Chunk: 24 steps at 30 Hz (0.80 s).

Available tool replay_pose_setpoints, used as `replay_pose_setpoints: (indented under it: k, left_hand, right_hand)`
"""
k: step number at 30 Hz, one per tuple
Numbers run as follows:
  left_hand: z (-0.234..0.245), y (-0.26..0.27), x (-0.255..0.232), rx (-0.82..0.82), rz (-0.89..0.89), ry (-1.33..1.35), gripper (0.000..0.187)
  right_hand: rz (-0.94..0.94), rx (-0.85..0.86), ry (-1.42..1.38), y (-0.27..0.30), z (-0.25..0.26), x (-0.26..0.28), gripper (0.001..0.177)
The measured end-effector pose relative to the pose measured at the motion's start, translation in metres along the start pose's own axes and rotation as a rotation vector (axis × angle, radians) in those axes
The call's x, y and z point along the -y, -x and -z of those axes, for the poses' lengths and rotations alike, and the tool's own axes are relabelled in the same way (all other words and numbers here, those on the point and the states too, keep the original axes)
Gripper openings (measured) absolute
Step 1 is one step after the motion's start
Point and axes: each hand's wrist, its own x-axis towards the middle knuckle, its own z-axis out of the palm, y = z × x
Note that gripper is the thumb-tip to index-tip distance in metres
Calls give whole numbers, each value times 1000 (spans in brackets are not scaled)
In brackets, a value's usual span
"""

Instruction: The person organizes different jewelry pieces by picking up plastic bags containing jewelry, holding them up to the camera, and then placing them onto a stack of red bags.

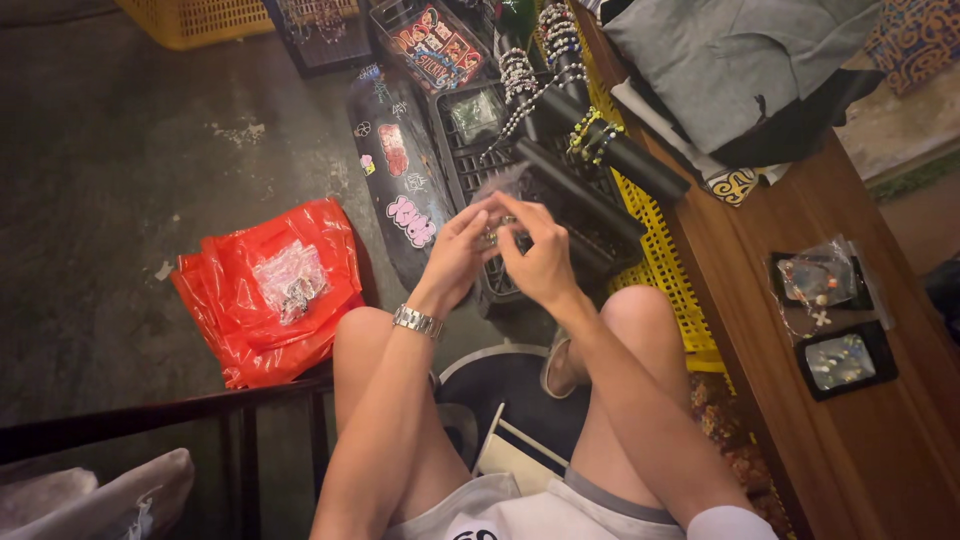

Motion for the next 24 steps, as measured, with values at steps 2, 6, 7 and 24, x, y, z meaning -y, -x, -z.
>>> replay_pose_setpoints:
  k: [2,6,7,24]
  left_hand:
    - [-10,10,-15,33,17,3,44]
    - [-21,18,-34,39,59,-14,46]
    - [-21,20,-36,39,59,-13,46]
    - [-35,27,-50,32,188,120,49]
  right_hand:
    - [-3,-24,20,-4,4,0,50]
    - [-183,-109,-56,-9,14,0,50]
    - [-183,-108,-56,-6,11,-10,50]
    - [-1011,-5,-1256,-14,20,-31,25]
